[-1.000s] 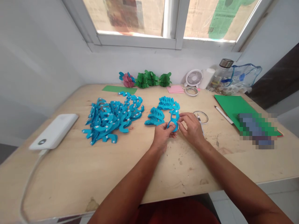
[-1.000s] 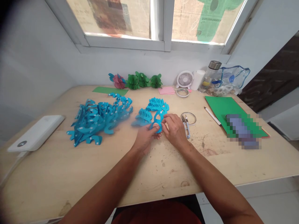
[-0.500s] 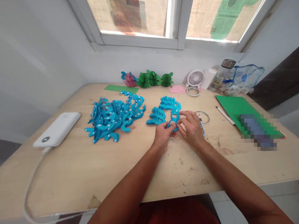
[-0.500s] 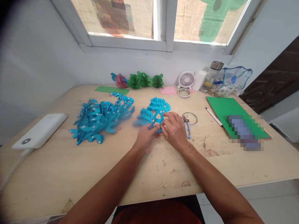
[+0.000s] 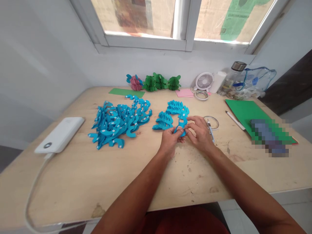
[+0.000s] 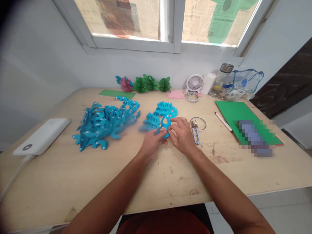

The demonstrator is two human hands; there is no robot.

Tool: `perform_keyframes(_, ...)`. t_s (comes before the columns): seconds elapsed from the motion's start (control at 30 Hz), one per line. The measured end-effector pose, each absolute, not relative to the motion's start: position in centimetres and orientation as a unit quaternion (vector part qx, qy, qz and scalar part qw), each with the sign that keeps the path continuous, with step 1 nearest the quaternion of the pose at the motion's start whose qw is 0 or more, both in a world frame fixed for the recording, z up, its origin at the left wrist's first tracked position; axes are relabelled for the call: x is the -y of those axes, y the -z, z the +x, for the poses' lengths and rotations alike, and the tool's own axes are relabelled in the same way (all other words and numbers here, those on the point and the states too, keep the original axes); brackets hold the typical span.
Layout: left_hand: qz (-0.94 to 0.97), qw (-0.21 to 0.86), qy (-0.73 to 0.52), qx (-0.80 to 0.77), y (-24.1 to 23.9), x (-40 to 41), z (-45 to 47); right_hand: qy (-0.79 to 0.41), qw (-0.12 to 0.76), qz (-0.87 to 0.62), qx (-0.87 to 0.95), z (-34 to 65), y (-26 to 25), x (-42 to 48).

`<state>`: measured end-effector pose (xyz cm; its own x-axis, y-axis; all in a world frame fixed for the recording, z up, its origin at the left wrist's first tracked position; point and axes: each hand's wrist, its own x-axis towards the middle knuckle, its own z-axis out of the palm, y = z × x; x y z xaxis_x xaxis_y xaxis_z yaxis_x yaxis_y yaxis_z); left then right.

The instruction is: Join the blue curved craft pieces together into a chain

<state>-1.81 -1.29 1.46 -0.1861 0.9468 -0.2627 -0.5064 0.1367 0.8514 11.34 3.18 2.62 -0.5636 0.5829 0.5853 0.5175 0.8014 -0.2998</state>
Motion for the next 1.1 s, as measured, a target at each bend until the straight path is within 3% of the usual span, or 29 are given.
perform_keyframes(0.57, 0.267, 0.559, -0.616, -0.486, -1.3, 1.2, -1.7, -0.072, 0.367, -0.322, 0.870, 11.2, -2.2, -3.4)
perform_keyframes(1.1, 0.276, 0.536, -0.615, -0.508, -1.3, 1.1, -1.7, -0.176, 0.401, -0.343, 0.831, 11.1, -1.8, -3.6)
